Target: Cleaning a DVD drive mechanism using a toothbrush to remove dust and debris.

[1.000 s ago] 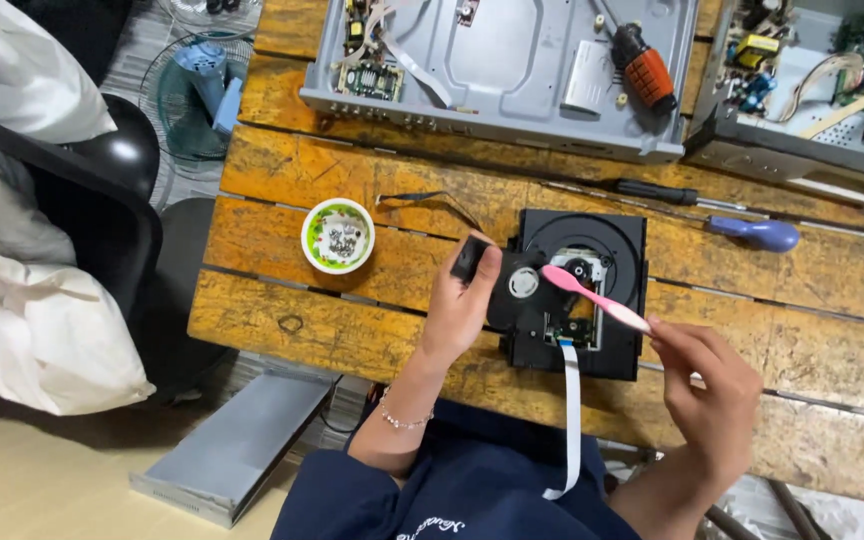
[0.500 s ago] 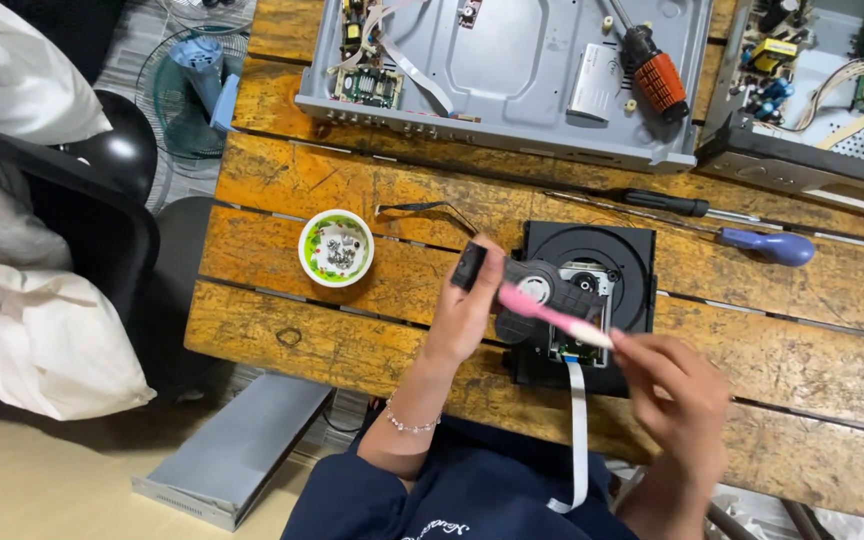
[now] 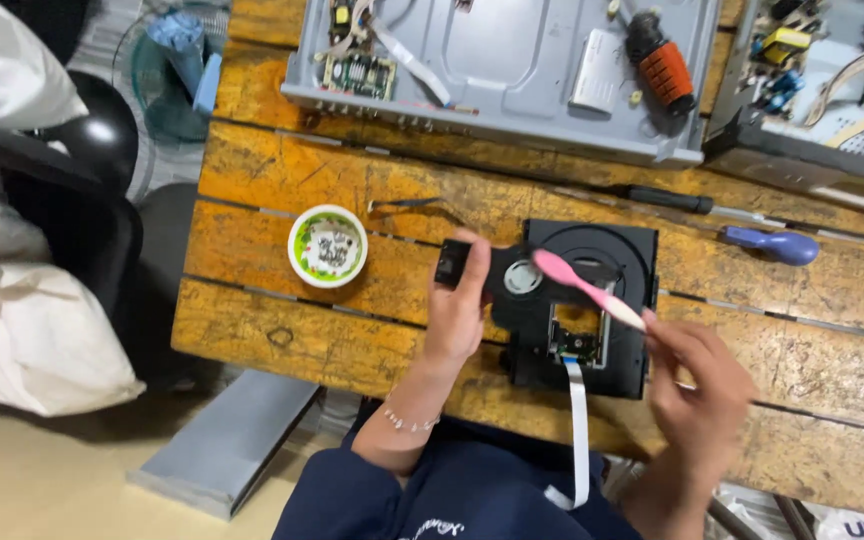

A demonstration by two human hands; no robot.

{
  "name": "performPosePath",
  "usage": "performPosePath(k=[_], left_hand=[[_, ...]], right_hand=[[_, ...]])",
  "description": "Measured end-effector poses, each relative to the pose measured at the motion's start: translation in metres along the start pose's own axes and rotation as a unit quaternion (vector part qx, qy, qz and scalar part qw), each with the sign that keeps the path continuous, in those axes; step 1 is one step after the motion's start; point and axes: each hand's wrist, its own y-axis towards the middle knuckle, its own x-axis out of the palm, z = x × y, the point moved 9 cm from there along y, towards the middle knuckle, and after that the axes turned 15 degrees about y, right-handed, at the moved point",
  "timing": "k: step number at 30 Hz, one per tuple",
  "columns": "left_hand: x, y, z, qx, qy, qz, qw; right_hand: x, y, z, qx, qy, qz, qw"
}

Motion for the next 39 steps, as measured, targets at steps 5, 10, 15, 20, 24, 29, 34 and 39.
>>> performPosePath(k=[5,10,15,20,24,29,34,39], left_hand=[[-0.007,-0.008,0.01,0.002,0.025,0.061,0.998],[0.0,-0.026,0.009,-0.03,0.053,0.045,0.997],[0.012,-0.047,0.058,0.15,0.161,0.029,0.975],[0.013,-0.059,0.041,0.178,0.079,0.023,0.98],[0.017,-0.07,0.048,0.226,0.075,0.024,0.971],[-0.001,-0.058,0.04,0.24,0.011,0.041,0.97],[0.004,-0.066,0.054,0.256,0.022,0.067,0.964],[0.006,-0.06,0.047,0.263,0.027,0.068,0.962]], right_hand=[[0.016,-0.001,-0.034,0.005,0.012,-0.029,0.999],[0.006,-0.009,-0.051,-0.027,-0.008,0.046,0.999],[0.01,-0.035,-0.043,-0.068,0.014,0.022,0.997],[0.008,-0.039,-0.067,-0.02,0.017,0.051,0.998],[0.015,-0.05,-0.051,-0.079,-0.01,0.094,0.992],[0.026,-0.048,-0.053,-0.078,0.047,0.074,0.993],[0.026,-0.045,-0.046,-0.093,0.084,0.098,0.987],[0.027,-0.051,-0.06,-0.048,0.107,0.075,0.99]])
